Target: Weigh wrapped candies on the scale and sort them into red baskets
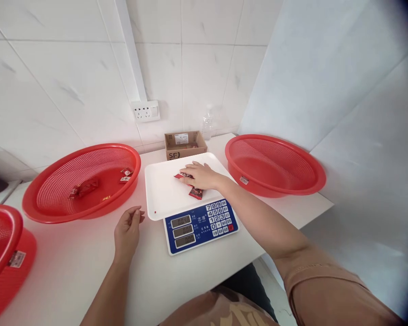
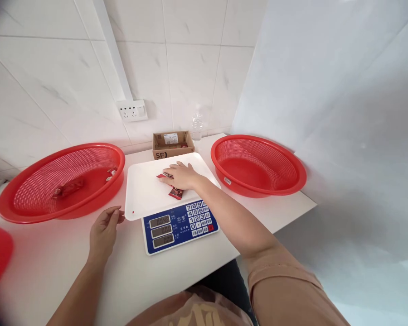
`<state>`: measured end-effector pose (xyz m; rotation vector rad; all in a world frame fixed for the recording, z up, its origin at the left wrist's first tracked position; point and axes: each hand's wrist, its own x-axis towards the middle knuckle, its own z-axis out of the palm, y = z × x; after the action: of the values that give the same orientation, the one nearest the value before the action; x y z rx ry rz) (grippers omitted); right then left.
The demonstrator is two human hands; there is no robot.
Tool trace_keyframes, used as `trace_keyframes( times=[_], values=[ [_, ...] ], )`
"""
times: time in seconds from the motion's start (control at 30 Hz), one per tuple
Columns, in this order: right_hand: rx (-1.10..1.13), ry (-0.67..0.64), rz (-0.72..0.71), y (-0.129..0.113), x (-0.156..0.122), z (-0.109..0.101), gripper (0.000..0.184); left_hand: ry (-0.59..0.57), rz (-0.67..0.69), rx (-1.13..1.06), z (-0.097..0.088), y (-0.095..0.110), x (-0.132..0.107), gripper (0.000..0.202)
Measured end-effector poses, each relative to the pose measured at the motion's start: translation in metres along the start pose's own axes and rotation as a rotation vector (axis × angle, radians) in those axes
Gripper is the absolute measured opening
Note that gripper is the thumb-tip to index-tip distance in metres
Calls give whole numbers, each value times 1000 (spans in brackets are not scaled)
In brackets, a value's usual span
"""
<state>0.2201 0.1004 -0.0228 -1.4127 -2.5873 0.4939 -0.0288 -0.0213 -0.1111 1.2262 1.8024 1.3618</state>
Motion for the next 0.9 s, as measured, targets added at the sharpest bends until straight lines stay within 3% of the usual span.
trace_keyframes(
  times=[0.07, 0.13, 0.23, 0.3, 0.37, 0.53, 0.73, 0.9],
  values=[
    [70, 129, -51, 7, -19, -1, 51, -1, -1, 2, 0, 0, 0, 37],
    [181, 344, -94, 15, -44, 2, 43, 3, -9, 0, 1, 1, -1, 36],
    [257, 714, 2, 31, -86, 18, 33, 11, -19, -5, 1, 1, 0, 36],
    [245, 869, 83, 42, -114, 35, 26, 12, -17, 0, 2, 2, 0, 35],
    [206, 944, 171, 54, -137, 54, 21, 9, -11, 13, 2, 2, 0, 34],
    [321, 997, 403, 72, -167, 91, 23, 7, -4, 29, 5, 0, 0, 31],
    [580, 682, 615, 81, -157, 107, 29, 21, -24, 51, 6, 0, -1, 31],
    [504, 625, 643, 84, -148, 110, 27, 38, -48, 72, 7, 2, 0, 31]
  ],
)
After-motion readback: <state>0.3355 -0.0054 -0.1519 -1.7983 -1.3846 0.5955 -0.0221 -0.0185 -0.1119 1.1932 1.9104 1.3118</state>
